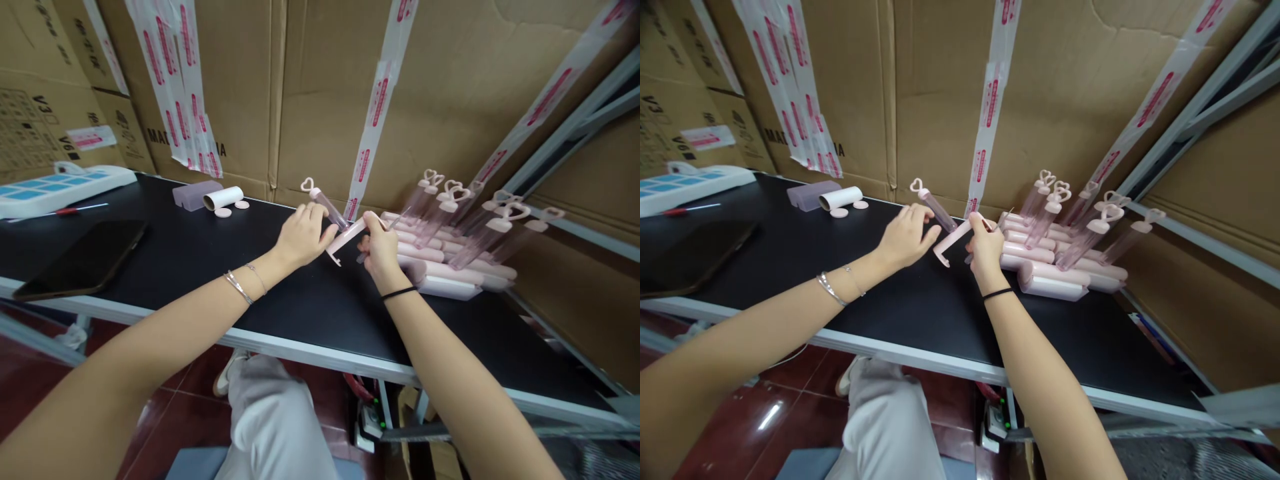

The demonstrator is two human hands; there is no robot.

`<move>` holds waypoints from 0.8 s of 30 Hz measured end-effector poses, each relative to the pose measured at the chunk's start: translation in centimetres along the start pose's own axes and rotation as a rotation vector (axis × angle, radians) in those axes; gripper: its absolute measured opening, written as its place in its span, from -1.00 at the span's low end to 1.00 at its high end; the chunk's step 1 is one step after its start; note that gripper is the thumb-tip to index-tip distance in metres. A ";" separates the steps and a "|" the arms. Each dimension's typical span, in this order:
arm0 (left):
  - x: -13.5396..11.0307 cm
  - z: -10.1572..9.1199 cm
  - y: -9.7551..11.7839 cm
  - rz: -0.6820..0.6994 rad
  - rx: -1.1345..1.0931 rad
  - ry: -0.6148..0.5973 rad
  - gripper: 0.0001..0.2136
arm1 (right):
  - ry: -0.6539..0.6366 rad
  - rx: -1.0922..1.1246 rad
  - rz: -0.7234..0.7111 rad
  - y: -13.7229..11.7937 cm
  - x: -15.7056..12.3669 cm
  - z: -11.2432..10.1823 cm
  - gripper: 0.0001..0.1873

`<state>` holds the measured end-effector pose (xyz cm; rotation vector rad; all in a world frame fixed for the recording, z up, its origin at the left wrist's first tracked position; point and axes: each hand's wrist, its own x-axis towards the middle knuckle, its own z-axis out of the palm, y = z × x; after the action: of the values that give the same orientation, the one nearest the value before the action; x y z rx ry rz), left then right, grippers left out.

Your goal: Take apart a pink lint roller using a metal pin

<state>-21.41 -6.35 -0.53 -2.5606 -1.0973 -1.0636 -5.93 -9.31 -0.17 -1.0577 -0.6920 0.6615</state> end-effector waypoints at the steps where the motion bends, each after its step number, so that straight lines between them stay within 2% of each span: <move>1: 0.1 -0.1 -0.3 0.107 0.053 0.050 -0.69 | -0.011 -0.032 -0.006 0.0 0.1 -0.1 -0.67; 3: 0.3 -0.1 -0.6 0.317 0.160 0.058 -0.65 | -0.056 -0.092 -0.015 0.0 -0.1 -0.1 -0.73; 5: 0.4 0.2 -0.5 0.396 0.228 -0.049 -0.70 | -0.087 -0.170 -0.056 0.3 -0.5 0.1 -0.75; 7: 0.5 0.3 -0.1 0.341 0.253 -0.182 -0.75 | -0.073 -0.285 -0.148 0.8 -0.8 0.4 -0.74; 9: 0.4 0.2 0.4 0.261 0.254 -0.266 -0.73 | -0.052 -0.398 -0.239 1.3 -0.9 0.6 -0.70; 12: 0.2 -0.2 0.8 0.219 0.251 -0.295 -0.71 | -0.061 -0.459 -0.295 1.8 -0.8 0.7 -0.66; 24: 0.4 -0.6 0.8 0.152 0.185 -0.370 -0.69 | -0.144 -0.442 -0.306 1.6 -0.9 0.7 -0.63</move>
<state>-20.99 -6.90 0.24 -2.6969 -0.9973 -0.4397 -7.24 -9.05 -1.55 -1.2795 -1.1347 0.3252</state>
